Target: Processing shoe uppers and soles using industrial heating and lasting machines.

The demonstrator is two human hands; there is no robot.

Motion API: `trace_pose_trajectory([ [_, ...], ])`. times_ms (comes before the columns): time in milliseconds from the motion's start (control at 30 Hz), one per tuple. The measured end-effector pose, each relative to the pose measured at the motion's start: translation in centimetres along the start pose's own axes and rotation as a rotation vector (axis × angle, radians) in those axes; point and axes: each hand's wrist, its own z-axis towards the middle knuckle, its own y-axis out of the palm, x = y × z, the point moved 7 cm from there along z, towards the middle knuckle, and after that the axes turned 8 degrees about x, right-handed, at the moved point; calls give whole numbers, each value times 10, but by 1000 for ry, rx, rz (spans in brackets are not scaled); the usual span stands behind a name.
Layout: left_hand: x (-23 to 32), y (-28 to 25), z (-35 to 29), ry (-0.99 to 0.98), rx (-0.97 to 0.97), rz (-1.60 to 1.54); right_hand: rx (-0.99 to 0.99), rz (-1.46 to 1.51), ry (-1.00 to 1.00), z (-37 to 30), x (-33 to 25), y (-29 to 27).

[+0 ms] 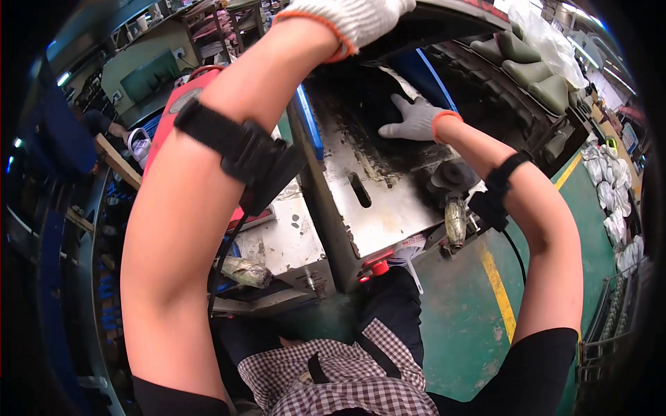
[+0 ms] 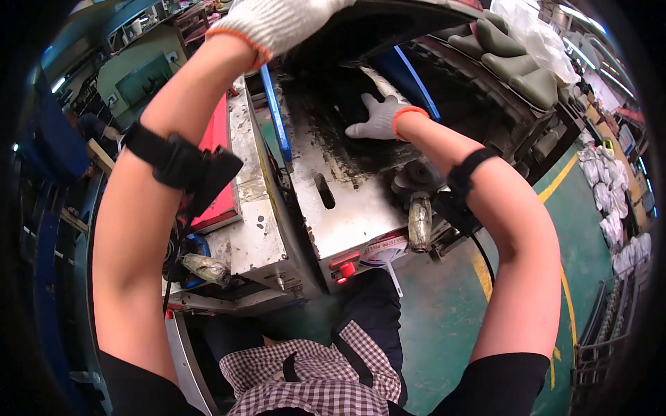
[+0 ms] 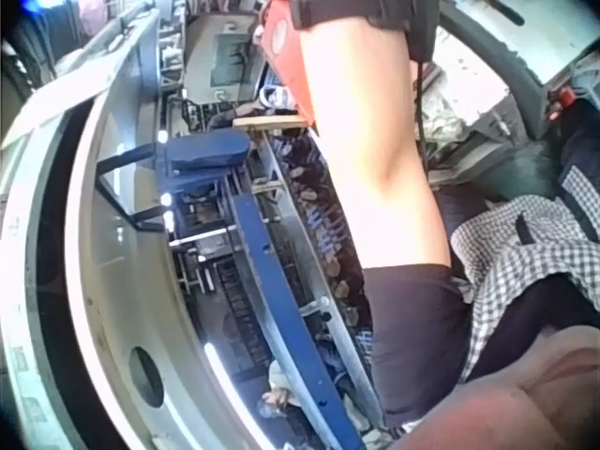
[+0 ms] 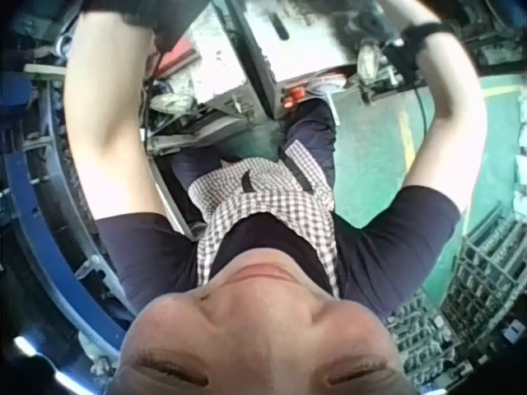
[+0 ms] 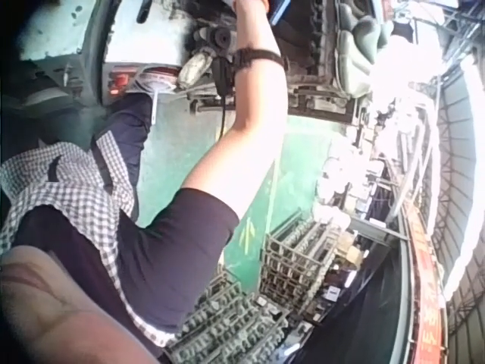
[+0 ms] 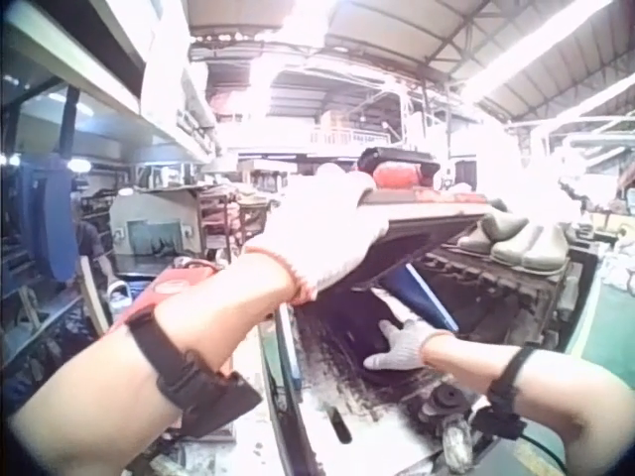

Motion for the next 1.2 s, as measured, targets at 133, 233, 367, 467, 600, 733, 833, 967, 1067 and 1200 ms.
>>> trace_pose_trajectory([
  [133, -14, -7, 0, 36, 75, -52, 20, 145, 28, 42, 10, 9],
  [233, -6, -39, -12, 9, -209, -127, -65, 772, 21, 48, 34, 1],
  [367, -50, -69, -111, -276, -99, -316, -281, 1332, 347, -42, 17, -22],
  [467, -50, -111, -189, -792, -230, -791, -231, 1713, 314, -110, -18, -27],
  [600, -24, -147, -288, -1168, -226, -1235, -199, 1827, 275, -184, -95, -14],
  [733, 16, -112, -341, -1105, 135, -1648, -162, 2092, 177, -245, -173, -2],
  [833, 11, -198, -371, -1353, 389, -1425, -227, 1326, -422, -259, -236, 39],
  [967, -23, -288, -454, -1436, 751, -990, -20, 1097, -844, -287, -348, -10],
  [1067, -74, -343, -512, -1524, 918, -583, 455, 971, -626, -263, -316, -1],
  [1200, -183, -396, -606, -1655, 935, -16, 649, 786, -507, -240, -298, 19],
])
